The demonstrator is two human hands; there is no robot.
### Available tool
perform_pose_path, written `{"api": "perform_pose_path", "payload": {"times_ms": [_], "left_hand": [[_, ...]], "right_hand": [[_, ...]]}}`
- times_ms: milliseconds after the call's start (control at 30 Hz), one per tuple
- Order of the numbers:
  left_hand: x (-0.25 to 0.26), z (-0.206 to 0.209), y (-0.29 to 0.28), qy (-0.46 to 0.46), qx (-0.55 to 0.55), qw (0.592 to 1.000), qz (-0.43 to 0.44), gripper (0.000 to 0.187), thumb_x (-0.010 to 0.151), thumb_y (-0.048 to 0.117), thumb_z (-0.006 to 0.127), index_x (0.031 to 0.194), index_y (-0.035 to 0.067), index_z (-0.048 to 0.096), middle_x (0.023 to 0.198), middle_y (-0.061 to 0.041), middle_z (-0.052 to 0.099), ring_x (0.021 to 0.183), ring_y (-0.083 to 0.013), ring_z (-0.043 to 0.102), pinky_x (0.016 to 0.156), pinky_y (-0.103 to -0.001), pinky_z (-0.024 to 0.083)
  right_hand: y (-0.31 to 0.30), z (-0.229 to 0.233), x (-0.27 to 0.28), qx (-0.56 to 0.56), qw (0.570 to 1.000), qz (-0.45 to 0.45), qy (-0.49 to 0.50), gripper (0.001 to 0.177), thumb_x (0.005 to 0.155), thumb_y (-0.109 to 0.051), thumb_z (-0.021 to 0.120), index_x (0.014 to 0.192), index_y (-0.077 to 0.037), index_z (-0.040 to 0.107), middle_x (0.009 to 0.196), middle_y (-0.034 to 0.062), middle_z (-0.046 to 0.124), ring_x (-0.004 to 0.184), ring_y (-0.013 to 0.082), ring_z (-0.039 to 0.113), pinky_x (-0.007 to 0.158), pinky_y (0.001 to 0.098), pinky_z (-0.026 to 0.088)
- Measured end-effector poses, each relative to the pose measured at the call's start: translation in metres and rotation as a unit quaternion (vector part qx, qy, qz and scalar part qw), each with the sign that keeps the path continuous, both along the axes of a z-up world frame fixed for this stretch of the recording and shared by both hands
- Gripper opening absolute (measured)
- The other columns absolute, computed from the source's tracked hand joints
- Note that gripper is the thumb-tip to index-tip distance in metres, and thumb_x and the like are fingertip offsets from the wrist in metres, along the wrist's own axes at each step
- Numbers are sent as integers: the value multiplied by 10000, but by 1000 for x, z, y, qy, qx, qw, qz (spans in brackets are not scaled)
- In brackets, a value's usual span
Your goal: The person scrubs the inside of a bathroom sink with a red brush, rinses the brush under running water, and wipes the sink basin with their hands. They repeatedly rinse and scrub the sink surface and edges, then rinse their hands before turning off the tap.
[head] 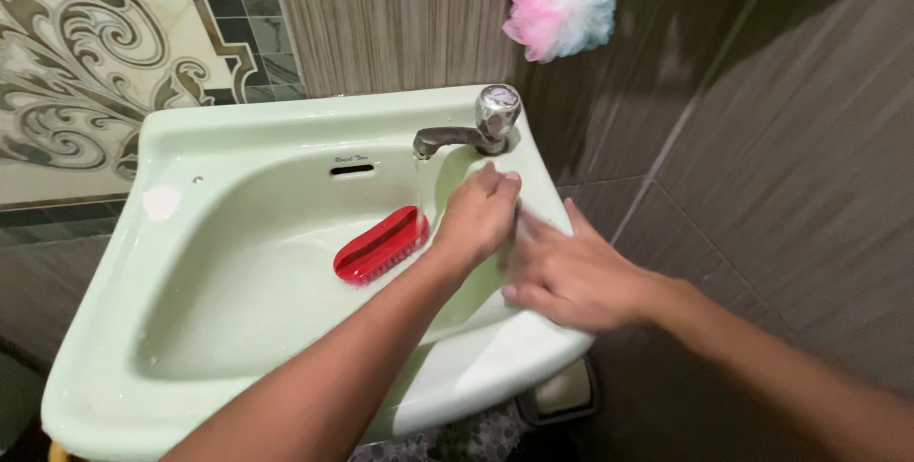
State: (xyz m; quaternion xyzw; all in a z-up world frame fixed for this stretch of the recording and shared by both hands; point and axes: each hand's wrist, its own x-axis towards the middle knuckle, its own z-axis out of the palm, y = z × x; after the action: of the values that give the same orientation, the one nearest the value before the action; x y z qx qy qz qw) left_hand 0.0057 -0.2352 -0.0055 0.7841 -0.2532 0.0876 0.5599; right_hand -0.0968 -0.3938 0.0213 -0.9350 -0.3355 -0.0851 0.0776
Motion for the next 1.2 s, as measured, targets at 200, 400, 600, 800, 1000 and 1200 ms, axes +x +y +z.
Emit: {"api": "perform_pose_path", "payload": {"times_ms": [200, 400, 600, 800, 1000, 1200], "left_hand": [[-18, -16, 51, 183, -62, 981, -30, 355, 943, 274, 591, 1145, 11, 717, 1002, -160, 727, 882, -280, 668, 761, -411, 535], [-3, -28, 151, 286, -190, 937, 60, 191, 926, 137, 597, 867, -21, 687, 702, -101, 602, 567, -208, 532, 486, -369, 436], [-32, -18, 212, 371, -276, 884, 70, 234, 959, 156, 553, 837, -16, 654, 747, -123, 669, 563, -207, 575, 544, -326, 512], [-49, -20, 189, 398, -220, 890, 43, 175, 944, 127, 577, 903, -19, 665, 795, -103, 676, 632, -186, 625, 633, -326, 586], [-85, -17, 119, 160, -125, 978, 40, 220, 950, 206, 601, 970, 27, 727, 851, -169, 728, 775, -303, 698, 731, -429, 560], [-200, -5, 141, -206, 141, 968, -30, 367, 1048, 279, 465, 1329, 73, 584, 1297, -212, 665, 1217, -389, 632, 1039, -522, 470]], "right_hand": [[37, 22, 21, -104, 976, -191, 1, 192, 846, -200, 622, 952, -99, 746, 1091, 105, 674, 1105, 292, 624, 1005, 516, 429], [101, -72, 177, 527, 637, -226, 514, 213, 990, -205, 606, 838, -71, 671, 738, 41, 672, 616, 139, 605, 541, 294, 487], [96, -75, 256, 750, 236, -133, 603, 385, 1088, -173, 572, 711, -93, 557, 639, -23, 575, 530, 79, 570, 441, 185, 446], [115, 1, 76, 574, 466, -66, 670, 383, 1089, -236, 557, 740, -89, 616, 730, 43, 654, 622, 127, 634, 562, 256, 547], [116, -2, -97, 21, 993, -98, -69, 365, 1012, -328, 493, 1152, -84, 725, 1070, 111, 753, 1022, 324, 684, 899, 489, 520], [123, 0, -105, -59, 957, -250, -137, 474, 932, -328, 419, 1274, -107, 660, 1274, 110, 669, 1355, 296, 502, 1142, 591, 248]]}}
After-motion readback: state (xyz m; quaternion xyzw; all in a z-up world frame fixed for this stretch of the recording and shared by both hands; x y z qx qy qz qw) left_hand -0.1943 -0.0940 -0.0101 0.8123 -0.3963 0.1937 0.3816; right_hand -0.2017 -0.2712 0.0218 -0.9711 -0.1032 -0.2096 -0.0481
